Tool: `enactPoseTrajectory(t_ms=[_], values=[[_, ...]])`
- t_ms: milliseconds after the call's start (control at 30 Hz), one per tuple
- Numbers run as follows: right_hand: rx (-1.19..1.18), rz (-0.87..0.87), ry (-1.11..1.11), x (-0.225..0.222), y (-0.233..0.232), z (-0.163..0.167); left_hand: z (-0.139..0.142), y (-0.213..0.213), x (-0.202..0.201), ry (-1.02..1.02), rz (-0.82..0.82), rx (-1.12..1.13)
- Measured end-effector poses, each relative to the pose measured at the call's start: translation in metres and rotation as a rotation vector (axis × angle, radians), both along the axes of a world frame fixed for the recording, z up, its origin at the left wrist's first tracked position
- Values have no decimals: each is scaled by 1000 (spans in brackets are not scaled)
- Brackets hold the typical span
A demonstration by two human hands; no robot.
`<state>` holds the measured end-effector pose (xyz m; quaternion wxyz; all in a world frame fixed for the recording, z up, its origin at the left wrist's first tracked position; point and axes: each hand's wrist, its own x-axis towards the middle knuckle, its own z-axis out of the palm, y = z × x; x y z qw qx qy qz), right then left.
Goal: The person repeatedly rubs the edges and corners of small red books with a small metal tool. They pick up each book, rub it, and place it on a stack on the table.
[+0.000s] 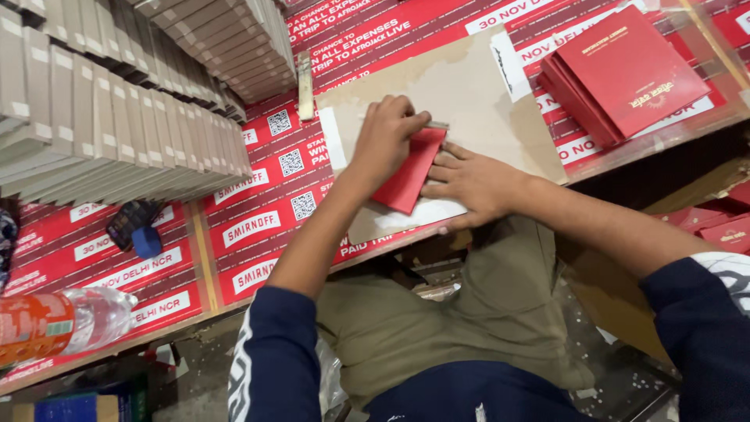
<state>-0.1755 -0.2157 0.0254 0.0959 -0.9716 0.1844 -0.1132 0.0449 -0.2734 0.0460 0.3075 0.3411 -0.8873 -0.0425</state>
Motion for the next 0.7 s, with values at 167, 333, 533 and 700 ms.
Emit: enactPoseTrajectory(t_ms=[167, 333, 533, 700], values=[[11, -35, 66, 0, -2, 5, -25, -20, -14, -63, -81, -44], [-31, 11, -104, -5, -10, 2, -22, 5, 2, -114, -67, -57], [16, -61, 3, -6, -13, -4, -23, 14, 9, -87, -43, -11], [-22, -94, 136, -5, -14, -1, -20, 33, 23, -124, -89, 57]])
